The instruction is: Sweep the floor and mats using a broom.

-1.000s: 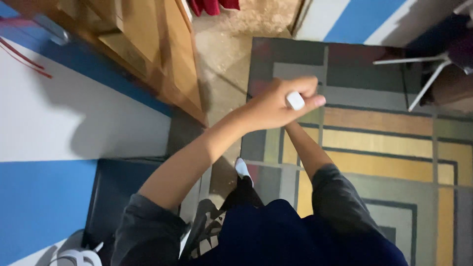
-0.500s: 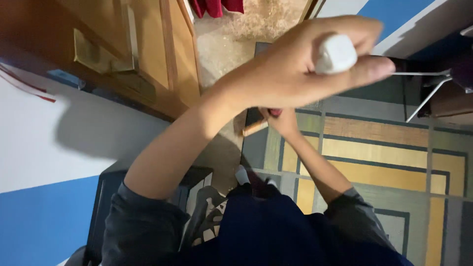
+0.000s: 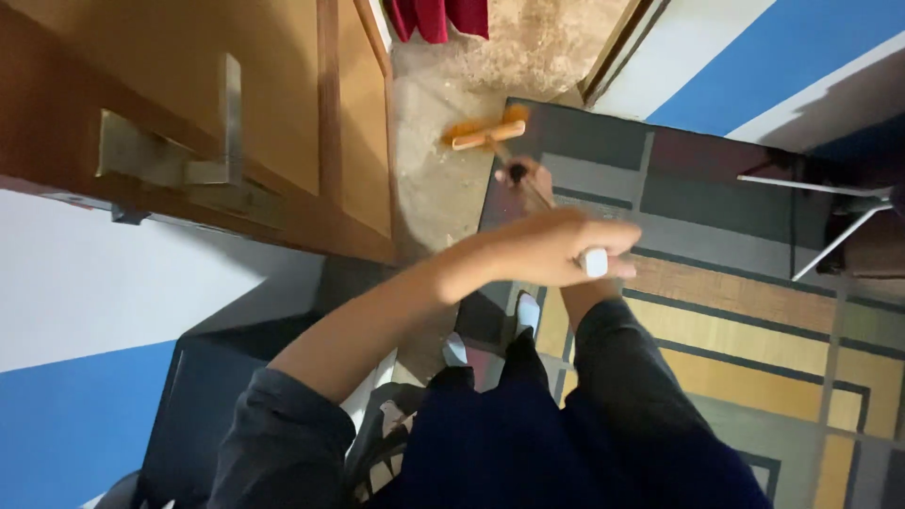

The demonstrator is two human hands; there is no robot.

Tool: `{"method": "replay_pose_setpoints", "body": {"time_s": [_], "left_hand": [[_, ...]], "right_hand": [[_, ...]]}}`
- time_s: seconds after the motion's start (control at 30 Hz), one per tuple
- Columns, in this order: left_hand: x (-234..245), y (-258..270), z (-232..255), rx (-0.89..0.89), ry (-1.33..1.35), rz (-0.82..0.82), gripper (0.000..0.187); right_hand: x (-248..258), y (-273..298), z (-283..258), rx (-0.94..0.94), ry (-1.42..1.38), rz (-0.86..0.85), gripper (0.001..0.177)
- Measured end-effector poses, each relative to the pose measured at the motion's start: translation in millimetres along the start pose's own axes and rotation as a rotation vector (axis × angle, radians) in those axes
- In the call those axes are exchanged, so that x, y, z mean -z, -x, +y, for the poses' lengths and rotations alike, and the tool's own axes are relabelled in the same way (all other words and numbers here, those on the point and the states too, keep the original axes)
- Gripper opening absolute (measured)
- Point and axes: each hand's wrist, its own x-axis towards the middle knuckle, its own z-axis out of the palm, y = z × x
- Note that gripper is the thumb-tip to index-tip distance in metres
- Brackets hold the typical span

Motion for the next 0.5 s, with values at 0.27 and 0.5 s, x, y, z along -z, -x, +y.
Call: {"method": "replay_pose_setpoints", "body": {"time_s": [0.27, 0.5], "left_hand": [[92.9, -86.8, 63.6, -0.250, -0.170, 0.235, 0.045], [95.0, -150.0, 3.2, -0.001, 0.248, 0.371, 0.031]], "right_hand": [[124.0, 5.0, -79.5, 0.192, 0.321, -0.040, 0.035], [219.2, 33.3, -29.4, -0.177, 0.575, -0.202, 0.046]]}}
